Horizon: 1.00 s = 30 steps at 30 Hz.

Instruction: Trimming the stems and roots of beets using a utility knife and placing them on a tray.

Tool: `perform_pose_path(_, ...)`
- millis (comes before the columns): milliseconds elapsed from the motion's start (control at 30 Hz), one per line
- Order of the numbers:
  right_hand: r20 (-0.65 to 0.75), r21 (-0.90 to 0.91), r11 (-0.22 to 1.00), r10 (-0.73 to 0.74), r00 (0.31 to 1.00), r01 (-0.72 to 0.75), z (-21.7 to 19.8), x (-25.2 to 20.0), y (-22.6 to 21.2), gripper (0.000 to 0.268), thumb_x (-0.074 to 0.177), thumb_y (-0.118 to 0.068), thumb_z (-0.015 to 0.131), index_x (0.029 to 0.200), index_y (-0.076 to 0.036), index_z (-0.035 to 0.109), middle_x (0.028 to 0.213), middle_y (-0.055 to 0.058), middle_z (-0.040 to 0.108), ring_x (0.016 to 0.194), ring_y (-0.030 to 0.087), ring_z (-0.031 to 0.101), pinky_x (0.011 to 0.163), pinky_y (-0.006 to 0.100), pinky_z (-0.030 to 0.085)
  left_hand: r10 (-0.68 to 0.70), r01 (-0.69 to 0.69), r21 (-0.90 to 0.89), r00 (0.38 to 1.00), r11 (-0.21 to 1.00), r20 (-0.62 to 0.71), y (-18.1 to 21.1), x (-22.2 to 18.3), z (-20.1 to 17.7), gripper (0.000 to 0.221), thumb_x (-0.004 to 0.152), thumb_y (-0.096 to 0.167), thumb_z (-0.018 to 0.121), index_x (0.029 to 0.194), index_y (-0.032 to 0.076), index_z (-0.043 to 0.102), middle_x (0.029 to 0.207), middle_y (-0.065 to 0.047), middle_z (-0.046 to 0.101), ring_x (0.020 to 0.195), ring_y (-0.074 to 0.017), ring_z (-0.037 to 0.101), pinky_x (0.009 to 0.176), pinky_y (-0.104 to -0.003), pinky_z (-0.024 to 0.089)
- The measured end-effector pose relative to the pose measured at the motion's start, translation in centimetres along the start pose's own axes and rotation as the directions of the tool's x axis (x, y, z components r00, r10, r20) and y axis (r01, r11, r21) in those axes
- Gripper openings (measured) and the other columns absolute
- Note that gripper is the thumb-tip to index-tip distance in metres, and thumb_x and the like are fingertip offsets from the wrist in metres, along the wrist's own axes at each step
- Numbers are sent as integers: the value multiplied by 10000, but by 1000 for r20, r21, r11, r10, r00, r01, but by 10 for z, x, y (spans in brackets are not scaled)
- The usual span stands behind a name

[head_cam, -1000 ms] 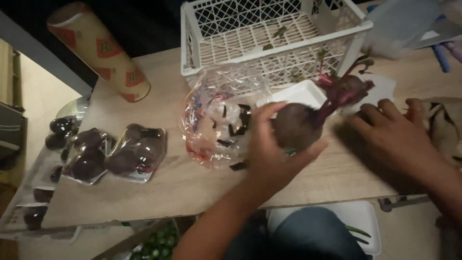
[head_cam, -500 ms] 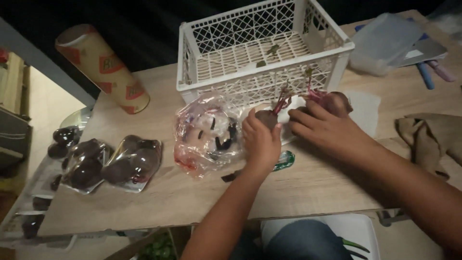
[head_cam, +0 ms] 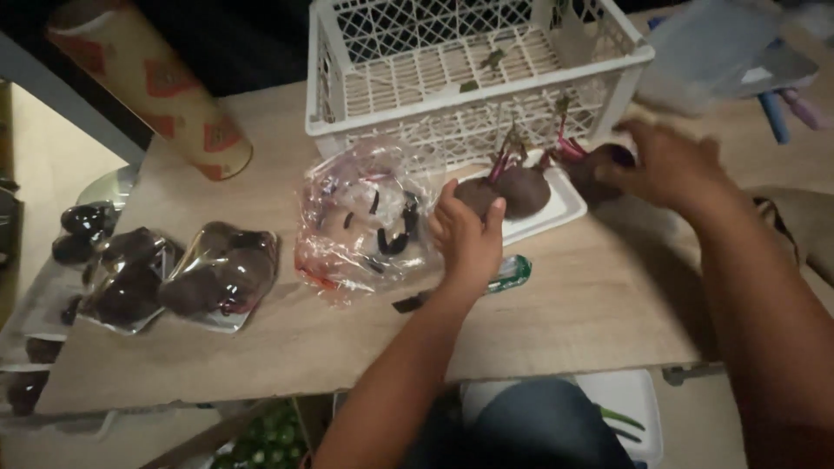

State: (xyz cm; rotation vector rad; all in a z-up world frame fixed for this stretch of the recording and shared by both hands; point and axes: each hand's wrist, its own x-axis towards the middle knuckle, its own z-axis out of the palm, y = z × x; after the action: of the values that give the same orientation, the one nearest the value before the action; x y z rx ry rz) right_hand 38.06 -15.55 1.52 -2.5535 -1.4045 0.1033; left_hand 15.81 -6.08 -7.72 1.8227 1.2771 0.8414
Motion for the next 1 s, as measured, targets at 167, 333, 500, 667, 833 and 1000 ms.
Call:
perform_pose_path(167,16,214,976,24,1000,-27,27,11,11,765,693,-441,812,1387,-180,625,1269,174,714,1139,440,653,886,533,481,-25,22,-64,999,998,-47,-7,8,6,741,900,509,573,1503,169,308,1583,-125,371,1419,-386,272,1148,-540,205)
perform_pose_path(333,-255,400,915,161,953,-47,13,-19,9,623,684,-364,824,1248,-133,695,1044,176,716,963,362,656,770,488,480,-99,117,-196,990,974,95,11,0,-13,805,867,606,502,1517,163,328,1569,-178,335,1504,-331,176,1169,-516,248)
perform_pose_path(500,12,576,793,230,973,-195,19,-23,-24,565,754,-308,835,1238,-121,613,1186,177,681,1043,327,638,873,466,512,-51,53,-153,999,987,16,1,7,-1,814,876,570,545,1503,92,342,1528,-157,417,1394,-352,363,1088,-491,354)
perform_pose_path(667,-93,631,771,186,978,-87,35,-19,-25,490,791,-419,849,1157,-147,669,1049,92,710,908,213,635,725,377,493,6,-5,-169,1000,986,6,8,3,-18,788,902,441,625,1486,15,310,1488,-201,392,1321,-352,463,1040,-432,449)
perform_pose_path(833,158,618,767,94,983,-173,22,-17,-17,549,811,-409,774,1227,-75,647,1146,158,729,986,275,668,806,403,486,-95,101,-46,989,994,115,22,-4,-32,967,858,366,729,1578,94,143,1549,-252,253,1291,-429,496,1006,-485,483)
perform_pose_path(1000,102,629,774,12,995,-74,28,-18,-12,483,776,-295,845,1168,-82,659,1058,115,732,939,224,662,780,361,491,6,-4,-21,991,1000,136,17,-6,-29,1091,792,331,759,1590,31,78,1585,-265,219,1404,-448,359,1095,-489,400)
